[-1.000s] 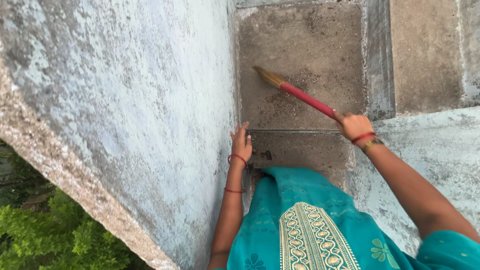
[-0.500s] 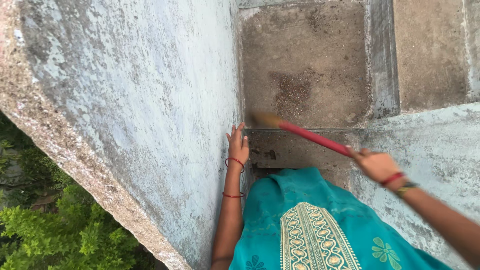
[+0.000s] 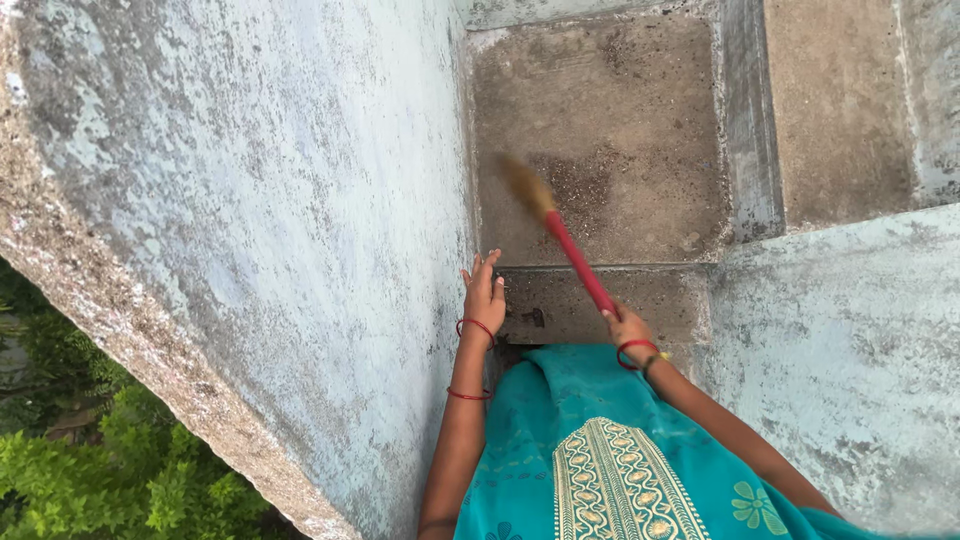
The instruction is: The person sweeps debris from concrete stairs using a handheld broom.
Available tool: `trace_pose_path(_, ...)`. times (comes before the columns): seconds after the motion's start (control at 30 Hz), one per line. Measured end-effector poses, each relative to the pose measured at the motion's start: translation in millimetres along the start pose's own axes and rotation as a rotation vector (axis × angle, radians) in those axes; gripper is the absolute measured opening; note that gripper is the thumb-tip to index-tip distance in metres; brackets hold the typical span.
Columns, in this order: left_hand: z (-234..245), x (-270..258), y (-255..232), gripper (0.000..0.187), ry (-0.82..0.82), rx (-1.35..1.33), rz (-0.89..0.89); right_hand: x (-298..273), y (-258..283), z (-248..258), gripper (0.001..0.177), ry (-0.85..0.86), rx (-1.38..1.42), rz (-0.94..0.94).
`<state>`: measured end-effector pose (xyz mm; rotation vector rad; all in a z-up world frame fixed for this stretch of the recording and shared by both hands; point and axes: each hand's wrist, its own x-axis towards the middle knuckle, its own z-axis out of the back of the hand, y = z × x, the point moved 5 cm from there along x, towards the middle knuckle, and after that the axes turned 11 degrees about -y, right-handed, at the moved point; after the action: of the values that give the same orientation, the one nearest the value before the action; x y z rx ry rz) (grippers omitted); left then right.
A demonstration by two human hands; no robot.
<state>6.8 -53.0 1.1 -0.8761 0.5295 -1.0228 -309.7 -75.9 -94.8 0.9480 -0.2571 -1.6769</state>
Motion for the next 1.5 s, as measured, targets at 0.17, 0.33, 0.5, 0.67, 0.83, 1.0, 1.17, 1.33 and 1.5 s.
trace_pose_path(0.17,-2.2,-6.6,14.0,0.051,-0.003,-0.014,-0.030,-58.7,-30.7,6.5,0.045,0.036,0.136,-0.171)
trace_pose_path(0.33,-2.4,-4.4,16.5,0.051,-0.011,-0.027,-0.012,-48.8,-0.2,-23.1,0.047,0.041,0.055,0.058)
trace_pose_path(0.5,-1.5,-0.6,2.5,0.050,0.003,-0.011,-0.025,31.7,69.8,-59.4,0.041,-0.006,0.258,0.267)
trace_pose_path(0.67,3.6,-0.8,-7.3,0.050,0.023,-0.005,-0.008,52.7,33.1,-38.1,0.035,0.054,0.694,-0.470)
trace_pose_path(0.83,7.6,-3.2,1.1,0.051,0.041,0.021,0.019,-11.1,18.5,-33.9,0.026,0.007,0.735,-0.520)
trace_pose_path(1.0,6.8,0.5,0.5,0.051,0.002,0.027,-0.007,-6.5,65.0,-66.5,0.023,0.042,0.339,-0.146)
trace_pose_path(1.17,6.2,-5.8,-4.7,0.050,0.005,0.014,-0.011,78.2,108.6,-58.3,0.024,-0.165,-0.125,0.536)
trace_pose_path(1.33,6.0,-8.7,-1.7,0.050,-0.020,-0.005,-0.026,57.7,87.0,-66.0,0.027,-0.127,0.423,-0.102)
trace_pose_path(1.5,-9.1,-1.3,-0.3,0.052,-0.027,0.025,-0.034,54.5,109.6,-86.1,0.035,-0.118,0.315,-0.216)
